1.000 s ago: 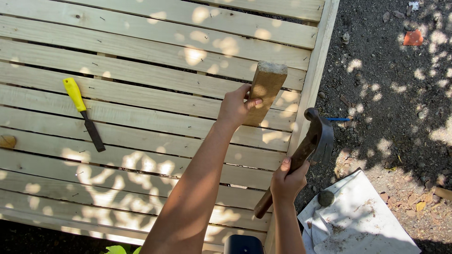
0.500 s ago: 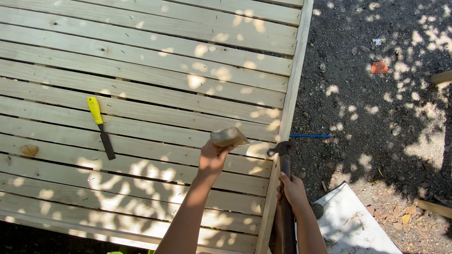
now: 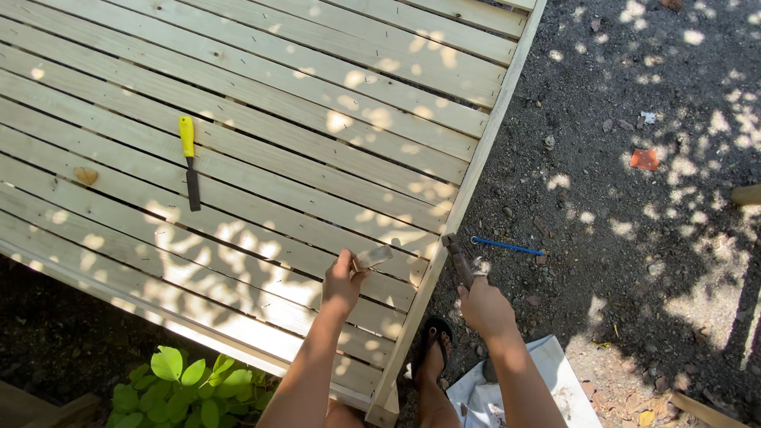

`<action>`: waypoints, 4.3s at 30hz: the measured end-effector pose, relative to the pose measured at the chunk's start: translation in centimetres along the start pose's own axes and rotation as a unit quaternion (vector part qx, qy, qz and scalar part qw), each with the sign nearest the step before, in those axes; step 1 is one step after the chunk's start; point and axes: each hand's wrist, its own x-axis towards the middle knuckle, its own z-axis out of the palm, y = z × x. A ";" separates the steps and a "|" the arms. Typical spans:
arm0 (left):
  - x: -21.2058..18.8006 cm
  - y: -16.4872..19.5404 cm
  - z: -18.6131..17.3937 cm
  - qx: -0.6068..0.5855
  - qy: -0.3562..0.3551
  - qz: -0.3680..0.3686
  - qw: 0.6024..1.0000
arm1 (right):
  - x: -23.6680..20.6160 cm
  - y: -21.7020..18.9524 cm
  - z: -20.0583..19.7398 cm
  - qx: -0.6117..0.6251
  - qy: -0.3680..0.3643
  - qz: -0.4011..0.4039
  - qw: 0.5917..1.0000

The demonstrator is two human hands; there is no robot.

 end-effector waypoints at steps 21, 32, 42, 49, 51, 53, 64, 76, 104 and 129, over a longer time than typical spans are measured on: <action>-1.2 1.2 0.4 0.027 0.137 -0.121 0.983 | 4.2 -7.1 -4.2 -0.221 -0.211 0.019 0.952; -1.6 1.8 0.9 0.046 0.112 -0.165 0.979 | 4.5 -8.0 -4.4 -0.261 -0.195 0.014 0.945; 0.0 1.7 -0.4 0.014 0.109 -0.160 0.981 | 5.2 -8.1 -4.2 -0.265 -0.204 0.012 0.942; 2.7 3.9 0.4 -0.053 0.091 -0.076 0.992 | 5.5 -8.6 -4.2 -0.270 -0.238 0.032 0.932; 4.4 5.2 1.1 -0.092 0.115 0.006 0.989 | 5.4 -8.8 -4.4 -0.269 -0.243 0.038 0.931; 5.8 6.4 1.7 -0.156 0.107 0.046 0.981 | 5.2 -8.9 -4.8 -0.262 -0.248 0.038 0.932; 12.1 9.5 2.8 -0.576 -0.052 -0.283 0.765 | 4.1 -9.4 -6.2 -0.231 -0.276 0.062 0.931; 14.4 11.1 -0.2 -0.475 -0.107 -0.318 0.814 | 4.2 -8.9 -6.9 -0.224 -0.305 0.042 0.925; 19.1 10.2 3.1 -0.165 -0.141 -0.094 0.972 | 4.2 1.2 -11.7 0.217 -0.321 0.135 0.912; 19.0 7.1 4.2 0.086 -0.072 0.027 0.993 | 7.9 -1.8 -4.8 0.601 -0.023 0.089 0.794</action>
